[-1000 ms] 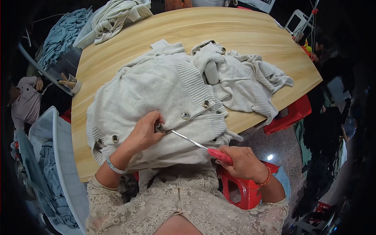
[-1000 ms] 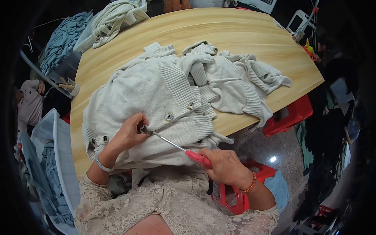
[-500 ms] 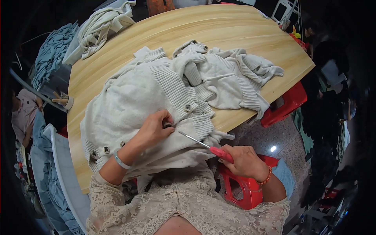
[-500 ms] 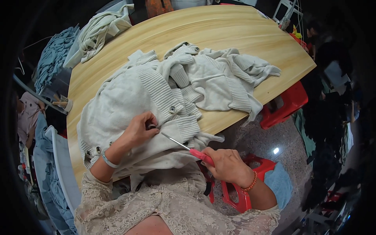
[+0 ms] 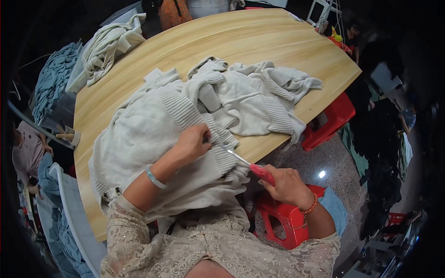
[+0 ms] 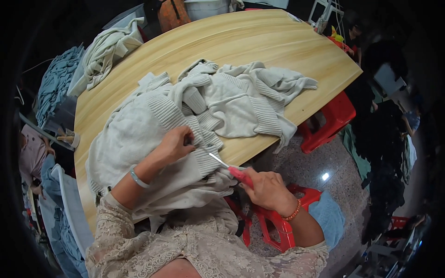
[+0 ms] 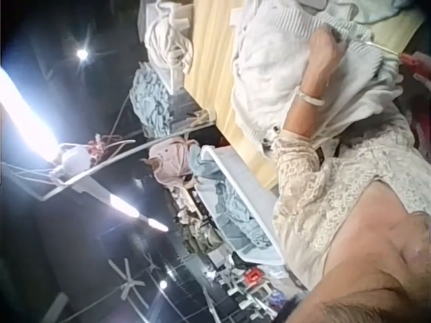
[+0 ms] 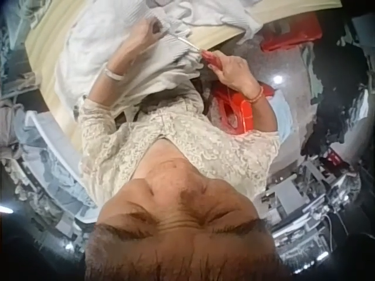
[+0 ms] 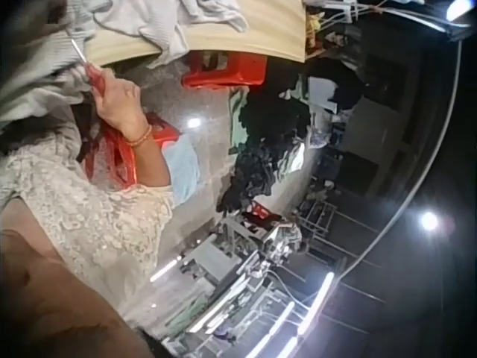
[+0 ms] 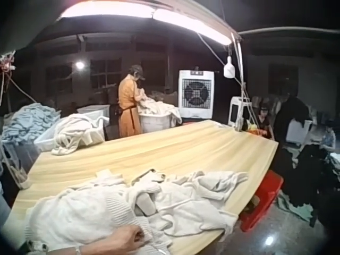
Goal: Trimming loose threads from sweaters using a pair of scissors.
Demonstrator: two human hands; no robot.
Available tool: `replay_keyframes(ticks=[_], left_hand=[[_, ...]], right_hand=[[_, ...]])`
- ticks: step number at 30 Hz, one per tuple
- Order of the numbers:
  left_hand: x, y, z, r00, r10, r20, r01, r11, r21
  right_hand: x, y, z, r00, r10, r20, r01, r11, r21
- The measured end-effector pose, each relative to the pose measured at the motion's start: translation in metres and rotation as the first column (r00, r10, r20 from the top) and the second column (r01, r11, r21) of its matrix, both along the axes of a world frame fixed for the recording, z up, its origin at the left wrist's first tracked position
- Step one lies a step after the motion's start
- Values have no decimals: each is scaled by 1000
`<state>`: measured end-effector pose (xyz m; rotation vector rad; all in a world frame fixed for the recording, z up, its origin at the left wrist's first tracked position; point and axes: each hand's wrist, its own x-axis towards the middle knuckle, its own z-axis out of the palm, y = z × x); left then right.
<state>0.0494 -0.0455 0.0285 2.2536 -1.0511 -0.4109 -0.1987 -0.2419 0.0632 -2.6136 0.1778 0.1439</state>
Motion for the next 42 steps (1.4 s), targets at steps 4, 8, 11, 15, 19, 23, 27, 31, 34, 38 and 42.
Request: replay_keyframes(ticks=[4,8,11,15,19,23,27,31,34,38,42], left_hand=[[-1,7,10,981,-49,-188,41,998,-45],[-3,13,6,949,-129,-287,95,987,-128],[-24,10,26,986,-111,-125,86,977,-195],[-68,13,78,687,-483,-543,73,789,-610],[-105,14,134,255,-876,-410,15,427,-904],[-95,2,168,115,-961,-252,56,259,-964],[-91,11,160,38,-968,-246,-88,242,-966],[-84,17,157,119,-981,-156,-40,152,-988],[-83,27,156,154,-970,-185,-77,175,-982],[-89,28,155,91,-986,-143,-184,125,-975],[-105,19,152,196,-981,-3,-164,-30,-986]], right_hand=[[2,-2,-14,998,48,41,-47,998,-31],[18,-19,-22,960,-116,254,87,989,122],[39,-37,-19,930,-277,243,292,956,-29],[76,-53,-16,853,-397,340,379,918,121],[119,-43,-26,881,-264,393,313,948,-64],[176,-73,-69,909,-244,338,345,896,-281],[227,-130,-82,867,-366,338,479,797,-368],[261,-186,-72,834,-442,331,549,732,-403],[262,-218,-79,800,-517,304,600,696,-394],[255,-239,-89,809,-491,322,588,679,-440],[255,-230,-87,803,-449,391,590,686,-425]])
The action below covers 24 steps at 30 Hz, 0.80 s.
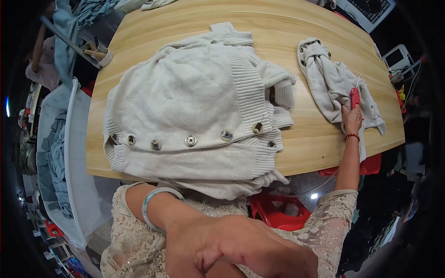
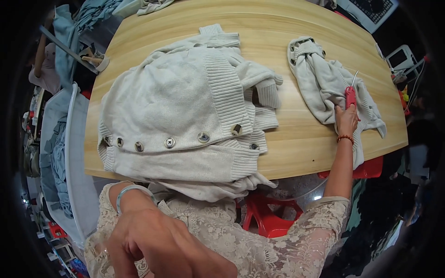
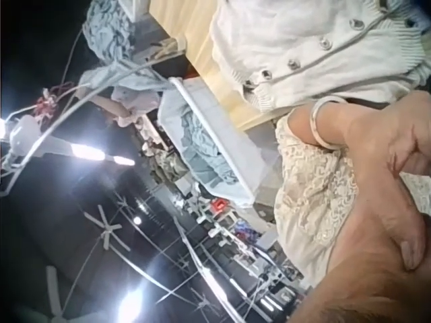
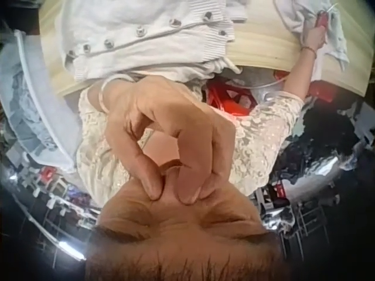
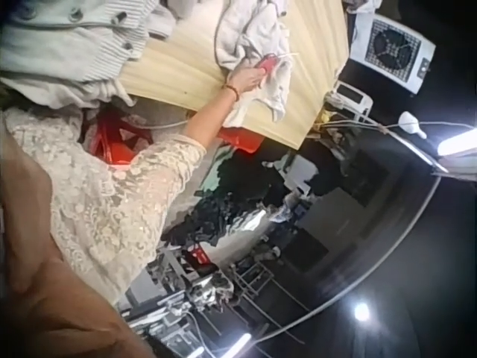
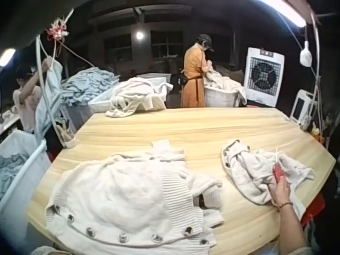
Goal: Trimming loose threads from sweaters using a pair of scissors.
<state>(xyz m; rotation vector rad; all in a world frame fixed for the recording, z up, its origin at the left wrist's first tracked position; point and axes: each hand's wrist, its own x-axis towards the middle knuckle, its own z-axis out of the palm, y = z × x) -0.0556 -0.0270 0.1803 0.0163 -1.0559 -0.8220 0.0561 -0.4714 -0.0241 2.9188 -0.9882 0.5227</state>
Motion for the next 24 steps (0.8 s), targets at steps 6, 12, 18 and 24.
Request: replay_keyframes(ticks=[6,12,18,24], left_hand=[[23,1,-1,994,-38,106,22,990,142],[7,15,-25,978,130,166,-189,890,415],[22,27,-36,747,131,651,-593,573,565],[84,-18,-71,259,289,922,-965,117,234]], right_hand=[[-7,59,35,951,193,241,-221,971,94],[29,125,-5,965,262,9,-262,964,50],[27,78,18,972,206,114,-226,953,204],[-45,74,139,741,368,561,-649,609,457]])
